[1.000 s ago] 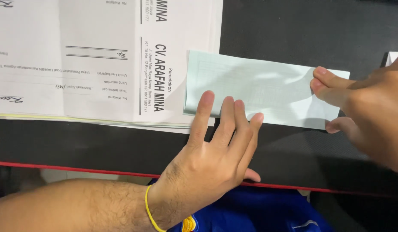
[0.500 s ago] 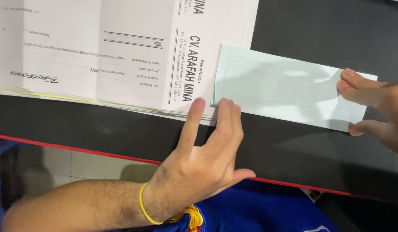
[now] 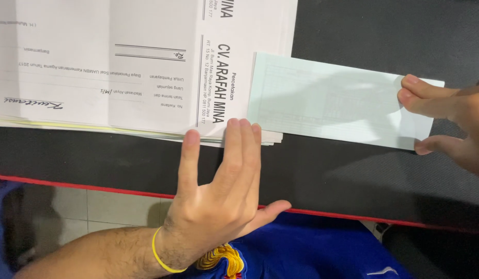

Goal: Folding printed documents and inserting them into envelopes

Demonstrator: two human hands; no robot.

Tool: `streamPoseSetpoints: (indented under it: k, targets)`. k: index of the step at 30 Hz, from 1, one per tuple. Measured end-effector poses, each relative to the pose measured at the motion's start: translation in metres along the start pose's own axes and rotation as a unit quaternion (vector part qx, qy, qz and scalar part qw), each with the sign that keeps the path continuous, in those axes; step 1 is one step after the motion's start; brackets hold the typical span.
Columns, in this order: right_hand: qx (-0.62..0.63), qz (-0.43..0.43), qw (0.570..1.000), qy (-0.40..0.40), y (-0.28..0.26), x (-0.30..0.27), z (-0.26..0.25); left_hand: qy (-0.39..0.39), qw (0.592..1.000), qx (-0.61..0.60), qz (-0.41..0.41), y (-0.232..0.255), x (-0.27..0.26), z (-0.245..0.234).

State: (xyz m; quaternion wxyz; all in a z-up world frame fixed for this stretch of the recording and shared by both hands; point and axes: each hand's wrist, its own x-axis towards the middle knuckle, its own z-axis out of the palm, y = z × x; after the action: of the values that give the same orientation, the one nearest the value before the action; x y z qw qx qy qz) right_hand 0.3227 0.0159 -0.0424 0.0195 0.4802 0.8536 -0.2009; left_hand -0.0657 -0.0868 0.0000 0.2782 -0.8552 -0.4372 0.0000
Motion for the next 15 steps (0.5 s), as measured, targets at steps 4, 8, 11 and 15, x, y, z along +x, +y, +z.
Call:
streamPoseSetpoints:
  k: [4, 8, 11, 15]
  targets:
    - [-0.023, 0.006, 1.0, 0.007, -0.01, 0.001, -0.007, 0.008, 1.0, -0.017, 0.006, -0.003, 0.0, 0.0]
    - [-0.387, 0.017, 0.921, -0.031, -0.01, 0.001, -0.014, 0.022, 0.999, -0.001, -0.025, 0.008, 0.0, 0.005]
    - [-0.505, 0.012, 0.862, -0.035, -0.021, 0.004, -0.03, 0.019, 0.998, 0.018, -0.057, 0.019, 0.002, 0.002]
    - [-0.511, -0.043, 0.859, 0.004, -0.017, 0.022, -0.042, 0.073, 0.992, -0.079, -0.072, 0.008, 0.012, 0.01]
